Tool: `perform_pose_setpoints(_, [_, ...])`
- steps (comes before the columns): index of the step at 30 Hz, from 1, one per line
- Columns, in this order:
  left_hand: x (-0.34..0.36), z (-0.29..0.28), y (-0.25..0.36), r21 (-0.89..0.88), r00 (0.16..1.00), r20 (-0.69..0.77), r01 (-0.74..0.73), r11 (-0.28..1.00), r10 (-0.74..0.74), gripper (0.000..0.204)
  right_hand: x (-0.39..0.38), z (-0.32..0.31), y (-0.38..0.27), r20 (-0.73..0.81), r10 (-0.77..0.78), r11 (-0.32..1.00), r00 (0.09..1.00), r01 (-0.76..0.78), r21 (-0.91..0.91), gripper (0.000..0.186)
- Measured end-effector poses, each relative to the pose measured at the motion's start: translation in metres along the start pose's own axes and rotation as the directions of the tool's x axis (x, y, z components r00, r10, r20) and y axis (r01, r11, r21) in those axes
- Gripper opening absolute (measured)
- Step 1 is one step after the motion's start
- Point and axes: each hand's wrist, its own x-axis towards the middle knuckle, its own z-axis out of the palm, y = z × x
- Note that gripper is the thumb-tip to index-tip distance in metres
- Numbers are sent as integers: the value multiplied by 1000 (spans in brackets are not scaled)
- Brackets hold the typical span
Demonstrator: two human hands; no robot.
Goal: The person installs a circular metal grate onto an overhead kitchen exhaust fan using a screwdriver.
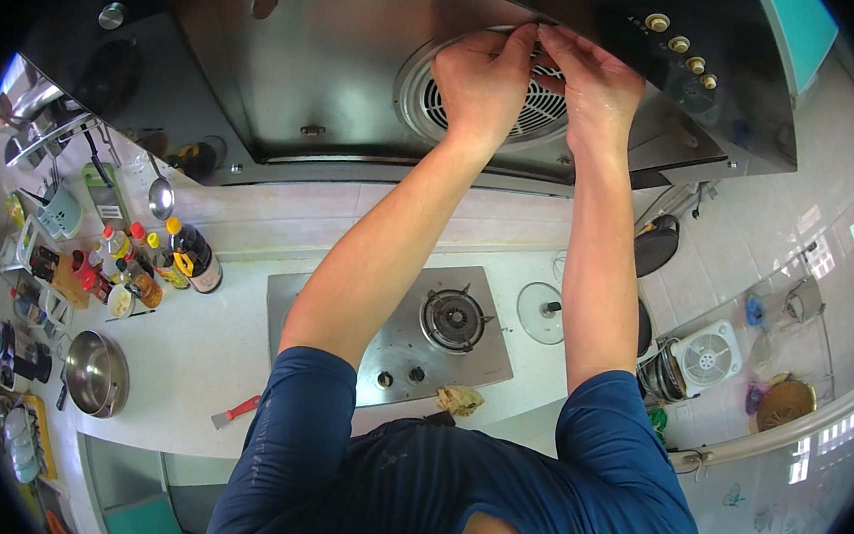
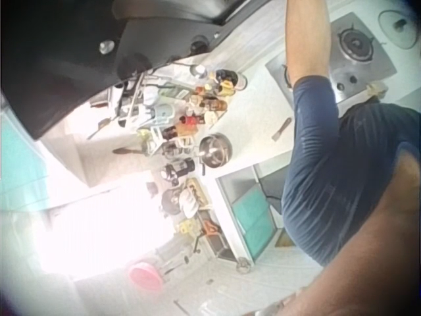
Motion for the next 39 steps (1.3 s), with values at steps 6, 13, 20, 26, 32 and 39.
perform_pose_setpoints(6, [1, -2, 2, -27, 1000, -2, 19, 999, -19, 25, 0, -2, 3, 3, 5, 999, 1000, -5, 32, 22])
perform_pose_setpoints(13, [2, 1, -1, 28, 998, -54, 20, 999, -18, 29, -20, -8, -12, -84, 82, 993, 993, -75, 87, 25])
perform_pose_setpoints(20, [-4, -10, -11, -9, 995, 77, 69, 998, -68, 22, -141, -115, 65, -248, 239, 964, 939, -260, -57, 22])
perform_pose_setpoints(26, [10, -16, -20, -28, 978, 203, 57, 998, -50, 47, -332, -299, 176, -553, 626, 629, 550, -775, -60, 23])
perform_pose_setpoints(32, [5, -3, 2, 339, 952, 299, -48, 940, -59, 81, -503, -430, 229, -775, 566, 196, 282, -959, -206, 31])
perform_pose_setpoints(39, [34, -28, 11, 330, 988, 154, -39, 943, -13, 62, -512, -480, 316, -719, 492, 143, 490, -861, -489, 40])
